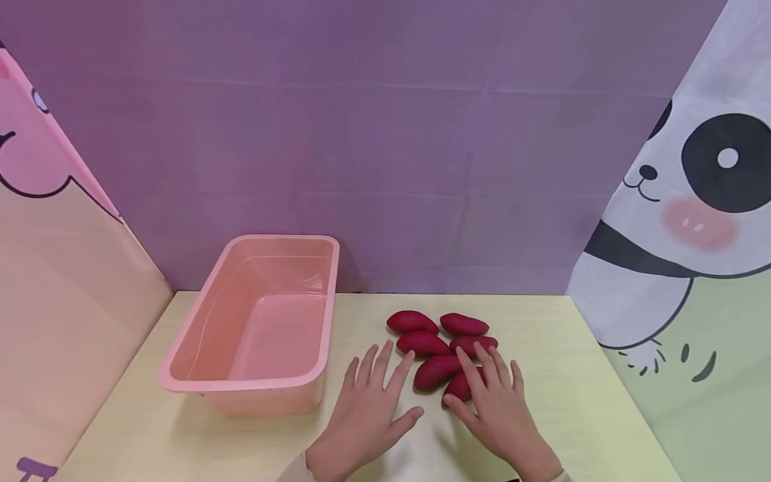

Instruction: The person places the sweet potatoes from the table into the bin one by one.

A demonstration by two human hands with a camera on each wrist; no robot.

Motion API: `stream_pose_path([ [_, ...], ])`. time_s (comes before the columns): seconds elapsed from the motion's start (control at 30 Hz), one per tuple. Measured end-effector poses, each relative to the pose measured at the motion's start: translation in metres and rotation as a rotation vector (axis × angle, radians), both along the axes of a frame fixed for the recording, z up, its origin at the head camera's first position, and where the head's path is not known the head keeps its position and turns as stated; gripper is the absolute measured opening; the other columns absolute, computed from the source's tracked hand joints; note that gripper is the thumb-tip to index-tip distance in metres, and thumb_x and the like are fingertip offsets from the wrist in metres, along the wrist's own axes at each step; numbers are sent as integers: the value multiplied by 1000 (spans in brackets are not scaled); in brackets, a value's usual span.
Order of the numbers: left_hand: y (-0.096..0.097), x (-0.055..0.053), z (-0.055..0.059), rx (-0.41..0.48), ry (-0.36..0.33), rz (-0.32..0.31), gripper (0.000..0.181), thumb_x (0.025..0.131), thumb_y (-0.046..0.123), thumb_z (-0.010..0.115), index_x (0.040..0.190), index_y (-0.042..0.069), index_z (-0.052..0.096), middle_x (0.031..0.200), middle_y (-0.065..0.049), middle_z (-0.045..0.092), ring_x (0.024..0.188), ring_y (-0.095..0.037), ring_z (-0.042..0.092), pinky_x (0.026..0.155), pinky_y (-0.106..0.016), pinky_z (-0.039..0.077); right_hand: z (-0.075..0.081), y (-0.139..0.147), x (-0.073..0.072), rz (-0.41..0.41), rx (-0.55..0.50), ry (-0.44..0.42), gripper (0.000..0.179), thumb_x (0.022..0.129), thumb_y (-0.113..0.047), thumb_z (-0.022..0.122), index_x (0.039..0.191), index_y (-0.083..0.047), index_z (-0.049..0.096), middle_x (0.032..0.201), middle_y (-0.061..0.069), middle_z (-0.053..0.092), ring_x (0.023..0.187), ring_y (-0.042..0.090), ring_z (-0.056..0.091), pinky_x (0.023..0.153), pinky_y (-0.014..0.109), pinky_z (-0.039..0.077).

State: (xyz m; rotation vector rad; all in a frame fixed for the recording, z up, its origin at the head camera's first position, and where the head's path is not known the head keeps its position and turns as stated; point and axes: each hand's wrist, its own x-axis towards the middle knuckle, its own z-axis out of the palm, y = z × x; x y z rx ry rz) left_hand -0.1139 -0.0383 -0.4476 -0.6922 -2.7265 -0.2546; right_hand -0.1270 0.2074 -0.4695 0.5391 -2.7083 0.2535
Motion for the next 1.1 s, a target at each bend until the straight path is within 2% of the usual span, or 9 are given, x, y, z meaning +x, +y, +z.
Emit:
stream_pose_path([
  [0.1,-3,2,9,78,67,-19,75,92,54,65,151,15,42,151,-17,41,131,-39,46,103,-52,48,-3,3,-1,17,-16,34,75,89,-45,73,149,-10,45,146,22,44,134,45,35,104,75,27],
  [0.23,-10,8,25,202,71,-39,69,92,47,68,149,15,46,147,-10,46,129,-31,49,89,-41,59,-3,6,-1,31,-40,33,72,89,-40,73,148,-8,47,145,22,46,132,45,39,103,75,29],
  [0.37,-24,15,40,325,61,-41,66,91,41,72,147,17,49,144,-6,49,131,-25,47,91,-41,58,-2,8,-1,33,-39,17,69,90,-37,74,146,-6,48,143,21,48,128,44,43,103,72,32],
  [0.5,-45,21,52,421,97,-14,63,87,34,79,143,16,54,140,-5,54,128,-24,50,99,-47,53,-2,12,-3,47,-54,11,67,89,-32,76,143,-1,51,138,20,52,122,42,50,102,69,38],
  [0.63,-73,26,61,488,103,53,59,87,29,79,140,15,56,136,-3,56,125,-24,52,101,-48,51,-4,18,-5,47,-78,-3,66,88,-28,79,141,0,52,134,18,56,119,40,53,100,67,42],
  [0.77,-105,30,64,550,112,130,56,88,22,79,139,14,56,136,-8,56,125,-30,51,99,-54,48,-7,26,-10,46,-107,2,61,87,-22,80,137,1,56,129,18,58,116,40,55,94,64,47],
  [0.97,-153,39,63,642,193,280,50,85,13,80,131,7,62,127,-17,61,118,-42,51,93,-61,43,-12,39,-21,47,-163,3,51,85,-12,81,129,4,61,121,21,62,108,40,61,82,62,54],
  [1.1,-182,45,60,665,260,365,45,83,8,77,125,0,65,123,-24,62,116,-48,48,101,-55,36,-20,50,-28,44,-234,-62,46,85,-6,79,127,4,62,119,21,62,107,40,61,82,60,55],
])
